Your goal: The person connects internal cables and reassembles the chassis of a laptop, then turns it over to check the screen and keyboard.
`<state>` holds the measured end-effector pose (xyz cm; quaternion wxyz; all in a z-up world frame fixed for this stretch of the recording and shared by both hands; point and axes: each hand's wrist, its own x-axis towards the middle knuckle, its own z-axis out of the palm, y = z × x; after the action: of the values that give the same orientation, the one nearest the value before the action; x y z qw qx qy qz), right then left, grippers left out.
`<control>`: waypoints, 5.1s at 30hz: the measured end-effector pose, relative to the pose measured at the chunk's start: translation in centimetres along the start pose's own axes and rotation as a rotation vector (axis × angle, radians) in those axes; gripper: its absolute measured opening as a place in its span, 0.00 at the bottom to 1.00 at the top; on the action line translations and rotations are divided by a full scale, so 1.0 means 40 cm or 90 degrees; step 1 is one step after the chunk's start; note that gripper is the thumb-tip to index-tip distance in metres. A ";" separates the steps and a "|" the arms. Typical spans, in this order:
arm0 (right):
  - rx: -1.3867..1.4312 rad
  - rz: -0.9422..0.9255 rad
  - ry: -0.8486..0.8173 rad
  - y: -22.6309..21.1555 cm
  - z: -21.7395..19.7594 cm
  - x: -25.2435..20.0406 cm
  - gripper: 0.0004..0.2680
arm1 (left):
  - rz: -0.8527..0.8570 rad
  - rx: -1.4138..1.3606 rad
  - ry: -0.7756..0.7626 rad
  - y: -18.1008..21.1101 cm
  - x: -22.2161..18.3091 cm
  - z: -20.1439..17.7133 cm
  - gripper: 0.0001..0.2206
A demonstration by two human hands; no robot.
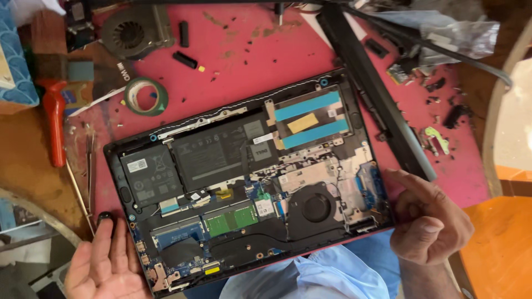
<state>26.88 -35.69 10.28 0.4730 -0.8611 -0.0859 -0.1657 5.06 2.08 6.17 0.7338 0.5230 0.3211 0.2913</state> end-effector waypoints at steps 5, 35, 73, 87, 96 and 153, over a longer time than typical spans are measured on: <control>0.016 -0.056 -0.069 -0.007 0.007 0.039 0.30 | 0.064 0.145 -0.015 0.011 -0.012 0.045 0.26; 0.253 -0.021 -0.187 0.076 -0.027 0.026 0.13 | 0.155 0.033 -0.248 0.092 0.001 0.179 0.48; 0.103 -0.033 -0.191 0.082 -0.018 0.019 0.18 | 0.151 0.048 -0.245 0.074 -0.009 0.172 0.43; 0.171 -0.018 -0.176 0.133 -0.018 0.009 0.16 | 0.280 0.247 -0.330 0.100 -0.002 0.178 0.33; 0.115 -0.076 -0.174 0.194 -0.036 -0.002 0.15 | 0.352 0.484 -0.351 0.113 -0.010 0.204 0.35; -0.025 -0.094 -0.128 0.032 -0.018 0.033 0.11 | 0.394 0.425 -0.251 0.100 -0.012 0.218 0.44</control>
<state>28.35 -36.99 10.10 0.4315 -0.8737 -0.1931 -0.1144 11.16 -2.19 12.22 0.4521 0.8456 0.0815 0.2720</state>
